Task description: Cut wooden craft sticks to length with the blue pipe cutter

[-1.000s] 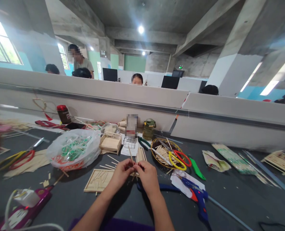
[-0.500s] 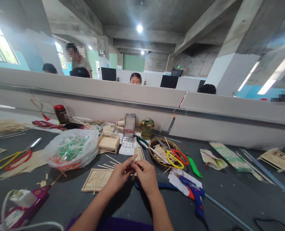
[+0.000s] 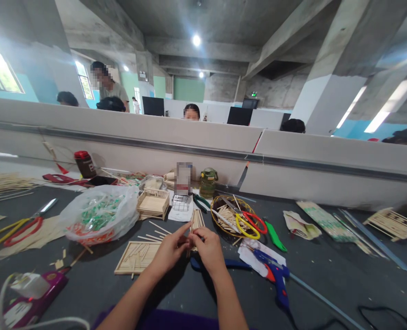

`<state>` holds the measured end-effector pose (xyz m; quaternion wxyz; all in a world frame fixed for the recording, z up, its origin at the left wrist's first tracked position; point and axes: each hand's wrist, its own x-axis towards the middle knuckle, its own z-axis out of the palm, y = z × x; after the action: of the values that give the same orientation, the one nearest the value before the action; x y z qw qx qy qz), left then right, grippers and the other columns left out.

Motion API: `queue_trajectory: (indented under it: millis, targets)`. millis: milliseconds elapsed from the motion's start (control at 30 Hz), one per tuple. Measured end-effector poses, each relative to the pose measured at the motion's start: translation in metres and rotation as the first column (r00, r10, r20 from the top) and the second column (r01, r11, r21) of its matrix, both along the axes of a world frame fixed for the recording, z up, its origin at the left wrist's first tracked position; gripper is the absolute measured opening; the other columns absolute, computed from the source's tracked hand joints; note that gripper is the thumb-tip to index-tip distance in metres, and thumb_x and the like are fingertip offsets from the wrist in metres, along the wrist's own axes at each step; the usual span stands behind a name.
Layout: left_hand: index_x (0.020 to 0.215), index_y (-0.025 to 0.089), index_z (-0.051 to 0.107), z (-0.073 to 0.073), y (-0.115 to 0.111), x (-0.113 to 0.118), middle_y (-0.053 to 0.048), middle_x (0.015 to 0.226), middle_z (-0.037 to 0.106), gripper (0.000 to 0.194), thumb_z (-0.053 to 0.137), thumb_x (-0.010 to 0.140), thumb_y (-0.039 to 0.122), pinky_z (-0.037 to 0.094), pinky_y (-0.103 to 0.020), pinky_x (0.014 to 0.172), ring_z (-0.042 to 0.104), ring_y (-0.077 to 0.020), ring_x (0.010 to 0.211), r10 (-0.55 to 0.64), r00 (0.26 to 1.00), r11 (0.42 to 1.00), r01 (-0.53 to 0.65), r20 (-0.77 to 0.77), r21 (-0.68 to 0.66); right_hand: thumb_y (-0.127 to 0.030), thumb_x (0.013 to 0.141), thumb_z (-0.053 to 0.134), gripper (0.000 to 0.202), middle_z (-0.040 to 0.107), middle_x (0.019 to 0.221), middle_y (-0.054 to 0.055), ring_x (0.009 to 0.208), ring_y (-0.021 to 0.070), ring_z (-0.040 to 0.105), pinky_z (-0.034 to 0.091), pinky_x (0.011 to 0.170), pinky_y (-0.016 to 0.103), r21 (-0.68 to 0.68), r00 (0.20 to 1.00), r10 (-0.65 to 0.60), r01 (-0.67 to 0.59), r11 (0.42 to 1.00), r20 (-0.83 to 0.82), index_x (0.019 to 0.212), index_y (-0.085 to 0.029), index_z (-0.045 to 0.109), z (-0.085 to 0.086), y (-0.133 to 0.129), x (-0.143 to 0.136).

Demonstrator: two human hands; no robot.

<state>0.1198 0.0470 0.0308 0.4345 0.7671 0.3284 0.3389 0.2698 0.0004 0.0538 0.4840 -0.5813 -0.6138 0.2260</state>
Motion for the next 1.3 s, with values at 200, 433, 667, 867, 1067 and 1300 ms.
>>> queue_trajectory:
  millis: [200, 433, 667, 867, 1067, 1300]
  targets:
    - [0.126, 0.022, 0.058, -0.004, 0.001, 0.002, -0.004, 0.085, 0.075, 0.051, 0.057, 0.077, 0.013, 0.048, -0.026, 0.076, 0.068, -0.0185, 0.079, 0.018, 1.000, 1.000, -0.018, 0.008, -0.009, -0.028, 0.083, 0.056, 0.023, 0.064, 0.070, 0.001, 0.068, 0.0143, 0.058, 0.042, 0.067, 0.023, 0.009, 1.000, -0.003, 0.003, 1.000, -0.008, 0.067, -0.017, 0.068, 0.001, -0.001, -0.002]
    - [0.088, 0.022, 0.074, 0.007, 0.006, -0.004, -0.003, 0.085, 0.076, 0.017, 0.059, 0.081, 0.018, 0.049, -0.024, 0.071, 0.068, -0.0177, 0.078, 0.130, 0.990, 0.987, -0.135, 0.062, 0.090, -0.043, 0.083, 0.058, 0.030, 0.064, 0.074, 0.002, 0.053, 0.0111, 0.051, 0.041, 0.048, 0.022, -0.017, 0.958, -0.084, 0.082, 0.996, -0.274, 0.080, -0.016, 0.071, 0.000, 0.000, 0.001]
    - [0.091, 0.021, 0.070, 0.015, 0.010, -0.018, -0.002, 0.090, 0.074, 0.016, 0.055, 0.088, 0.018, 0.048, -0.026, 0.076, 0.067, -0.0162, 0.083, 0.288, 0.954, 0.876, -0.299, 0.087, 0.379, -0.050, 0.071, 0.072, 0.037, 0.055, 0.062, -0.003, 0.045, 0.0039, 0.042, 0.025, 0.035, 0.013, -0.188, 0.721, -0.089, -0.058, 0.980, -0.687, 0.079, -0.015, 0.067, 0.005, -0.003, 0.000]
    - [0.093, 0.019, 0.069, 0.021, 0.011, -0.020, -0.004, 0.089, 0.072, 0.019, 0.051, 0.089, 0.012, 0.049, -0.029, 0.079, 0.062, -0.0177, 0.088, 0.218, 0.976, 0.755, -0.186, 0.027, 0.629, -0.039, 0.070, 0.077, 0.031, 0.053, 0.056, -0.004, 0.038, -0.0010, 0.035, 0.021, 0.032, 0.010, -0.229, 0.520, 0.027, -0.422, 0.877, -0.854, 0.081, -0.011, 0.070, 0.006, -0.009, -0.003]
    - [0.093, 0.020, 0.069, 0.026, 0.011, -0.020, -0.004, 0.090, 0.070, 0.020, 0.052, 0.088, 0.010, 0.044, -0.040, 0.098, 0.058, -0.0207, 0.102, 0.220, 0.975, 0.584, -0.166, 0.041, 0.794, -0.039, 0.071, 0.077, 0.032, 0.055, 0.059, -0.003, 0.036, -0.0013, 0.035, 0.019, 0.030, 0.010, -0.238, 0.454, 0.030, -0.521, 0.820, -0.890, 0.082, -0.010, 0.069, 0.007, -0.010, -0.007]
    - [0.089, 0.021, 0.070, 0.031, 0.004, -0.021, -0.005, 0.087, 0.065, 0.014, 0.056, 0.088, 0.017, 0.039, -0.046, 0.105, 0.059, -0.0200, 0.099, 0.212, 0.977, 0.581, -0.100, -0.032, 0.808, -0.035, 0.072, 0.077, 0.027, 0.060, 0.064, 0.000, 0.041, 0.0022, 0.044, 0.028, 0.031, 0.010, -0.187, 0.441, 0.088, -0.540, 0.820, -0.893, 0.075, -0.012, 0.064, 0.004, -0.008, -0.022]
